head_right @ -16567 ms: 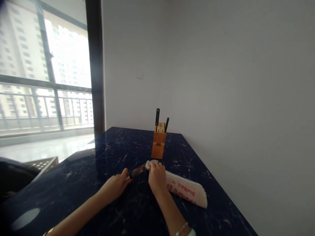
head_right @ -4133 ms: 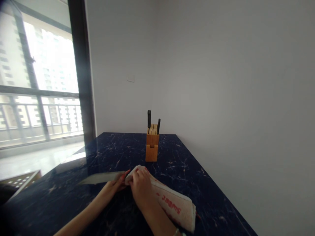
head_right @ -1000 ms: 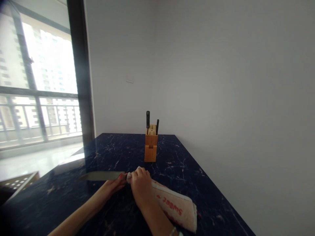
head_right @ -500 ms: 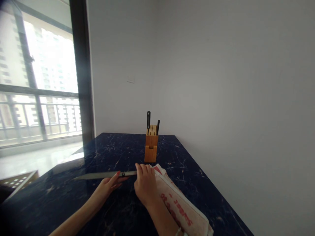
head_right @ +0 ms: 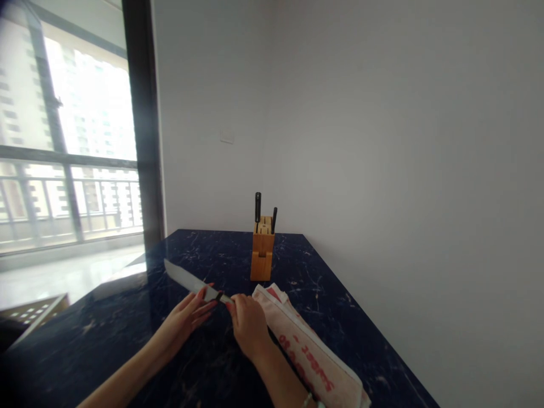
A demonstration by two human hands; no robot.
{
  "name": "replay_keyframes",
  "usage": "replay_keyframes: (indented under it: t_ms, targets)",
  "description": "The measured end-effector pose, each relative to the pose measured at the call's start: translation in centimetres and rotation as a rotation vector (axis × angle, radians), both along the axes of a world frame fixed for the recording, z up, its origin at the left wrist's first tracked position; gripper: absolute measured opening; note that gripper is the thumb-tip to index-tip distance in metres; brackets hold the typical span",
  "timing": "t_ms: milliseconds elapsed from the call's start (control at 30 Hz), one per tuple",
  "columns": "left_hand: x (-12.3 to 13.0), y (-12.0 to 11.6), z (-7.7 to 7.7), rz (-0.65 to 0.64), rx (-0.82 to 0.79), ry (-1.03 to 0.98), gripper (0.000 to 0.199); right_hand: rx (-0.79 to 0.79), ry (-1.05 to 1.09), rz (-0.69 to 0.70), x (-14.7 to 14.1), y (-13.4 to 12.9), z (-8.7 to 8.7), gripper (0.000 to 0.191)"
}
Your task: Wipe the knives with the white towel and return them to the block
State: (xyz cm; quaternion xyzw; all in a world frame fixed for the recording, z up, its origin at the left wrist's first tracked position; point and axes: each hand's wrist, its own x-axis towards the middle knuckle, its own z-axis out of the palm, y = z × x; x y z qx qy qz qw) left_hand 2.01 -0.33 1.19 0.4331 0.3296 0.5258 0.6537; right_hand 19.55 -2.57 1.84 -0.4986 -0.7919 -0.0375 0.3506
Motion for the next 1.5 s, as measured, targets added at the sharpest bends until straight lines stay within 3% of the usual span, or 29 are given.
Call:
replay_keyframes:
  t_ms: [100, 200, 333, 500, 633, 767, 933, 1167, 1500]
  targets:
    - [-0.2, 0.1, 0.2, 0.057, 0.009, 0.022, 0.044, 0.052, -0.041, -0.088, 0.0, 0.1, -0.1, 0.018]
    - [-0.4, 0.3, 0.0, 0.121, -0.019, 0.072, 0.045, 0.117, -0.081, -0.313, 0.6, 0.5, -0.4, 0.018]
    - [-0.6, 0.5, -0.3, 0.164, -0.031, 0.101, 0.044, 0.041, -0.202, -0.462, 2.3, 1.3, -1.1, 0.012]
    - [-0.3, 0.5, -0.7, 0.183, 0.025, 0.159, 0.041, 0.046, -0.161, -0.411, 2.9, 1.5, -0.5, 0.024]
    - [0.5, 0.7, -1.4, 0.167, 0.061, 0.255, 0.038, 0.078, -0.040, -0.221, 0.9, 0.7, 0.6, 0.018]
    - [0.7, 1.0, -1.9, 0.145, 0.067, 0.296, 0.031, 0.054, -0.060, -0.059, -0.8, 0.1, 0.4, 0.019]
    - [0.2, 1.3, -1.9, 0.156, -0.013, 0.266, 0.029, -0.003, -0.036, -0.086, -0.5, 0.4, -0.6, 0.020]
    - [0.5, 1.4, -1.7, 0.129, -0.035, 0.226, 0.025, -0.011, 0.008, -0.035, -0.6, 0.3, 0.0, 0.022]
    - [-1.4, 1.1, 0.4, 0.346, 0.059, 0.122, 0.021, -0.165, 0.010, -0.172, 2.7, 2.2, -1.4, 0.020]
